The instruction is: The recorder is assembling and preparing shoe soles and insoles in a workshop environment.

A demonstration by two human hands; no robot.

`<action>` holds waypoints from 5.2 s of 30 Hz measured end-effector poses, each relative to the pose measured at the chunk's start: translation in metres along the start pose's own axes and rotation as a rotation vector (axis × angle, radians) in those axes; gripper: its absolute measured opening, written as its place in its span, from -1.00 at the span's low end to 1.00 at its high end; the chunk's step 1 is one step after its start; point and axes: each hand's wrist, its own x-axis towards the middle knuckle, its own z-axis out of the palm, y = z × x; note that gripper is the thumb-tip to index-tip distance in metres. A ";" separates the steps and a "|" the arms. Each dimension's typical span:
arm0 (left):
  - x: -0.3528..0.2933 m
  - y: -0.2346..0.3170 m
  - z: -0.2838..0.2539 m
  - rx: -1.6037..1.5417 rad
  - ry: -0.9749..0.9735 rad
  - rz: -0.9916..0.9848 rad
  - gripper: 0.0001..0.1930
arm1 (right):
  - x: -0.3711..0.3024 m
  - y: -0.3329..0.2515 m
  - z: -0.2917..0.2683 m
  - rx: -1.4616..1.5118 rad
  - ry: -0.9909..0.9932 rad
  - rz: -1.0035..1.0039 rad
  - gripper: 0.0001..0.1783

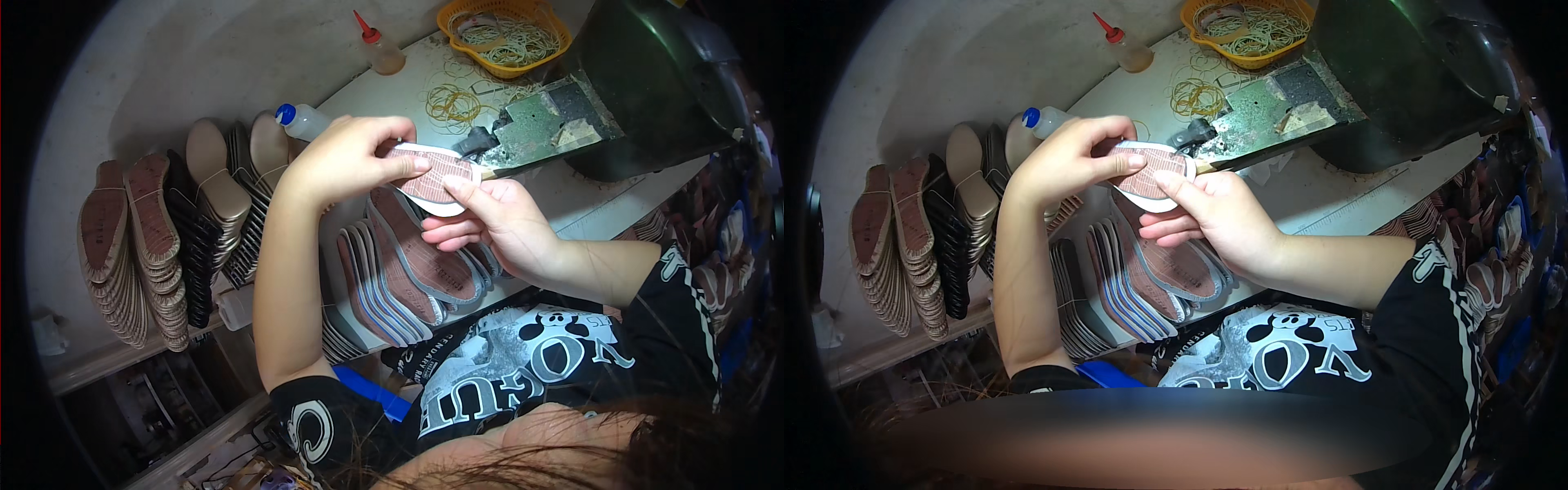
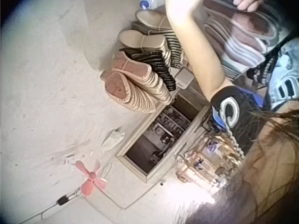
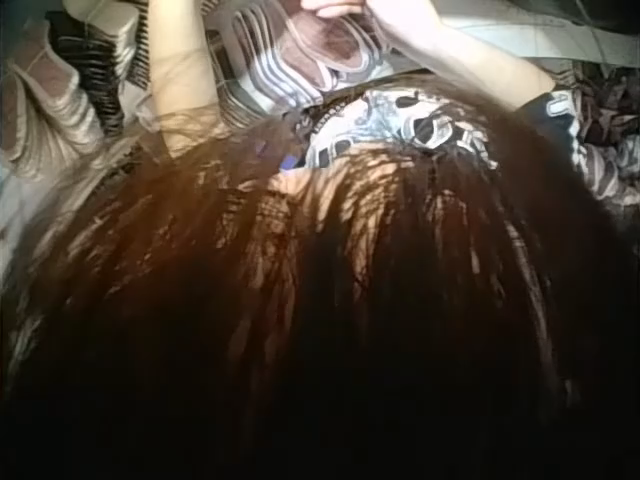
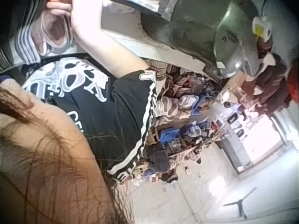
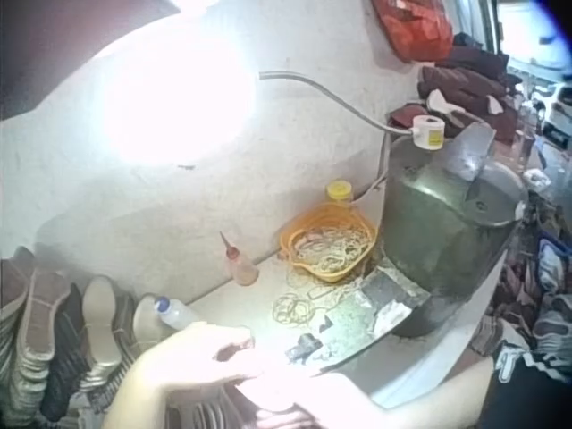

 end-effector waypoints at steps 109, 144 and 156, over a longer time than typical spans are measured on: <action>-0.160 0.146 0.223 -0.353 1.136 0.198 -0.49 | -0.117 0.039 0.013 -0.809 -0.303 -0.850 -0.82; -0.092 0.085 0.209 -1.142 1.120 0.007 -0.71 | -0.071 0.039 -0.019 -0.780 -0.479 -0.075 -0.63; -0.036 0.033 0.148 -1.074 0.657 -0.120 -0.70 | -0.054 0.022 -0.026 -0.373 -0.381 0.175 -0.62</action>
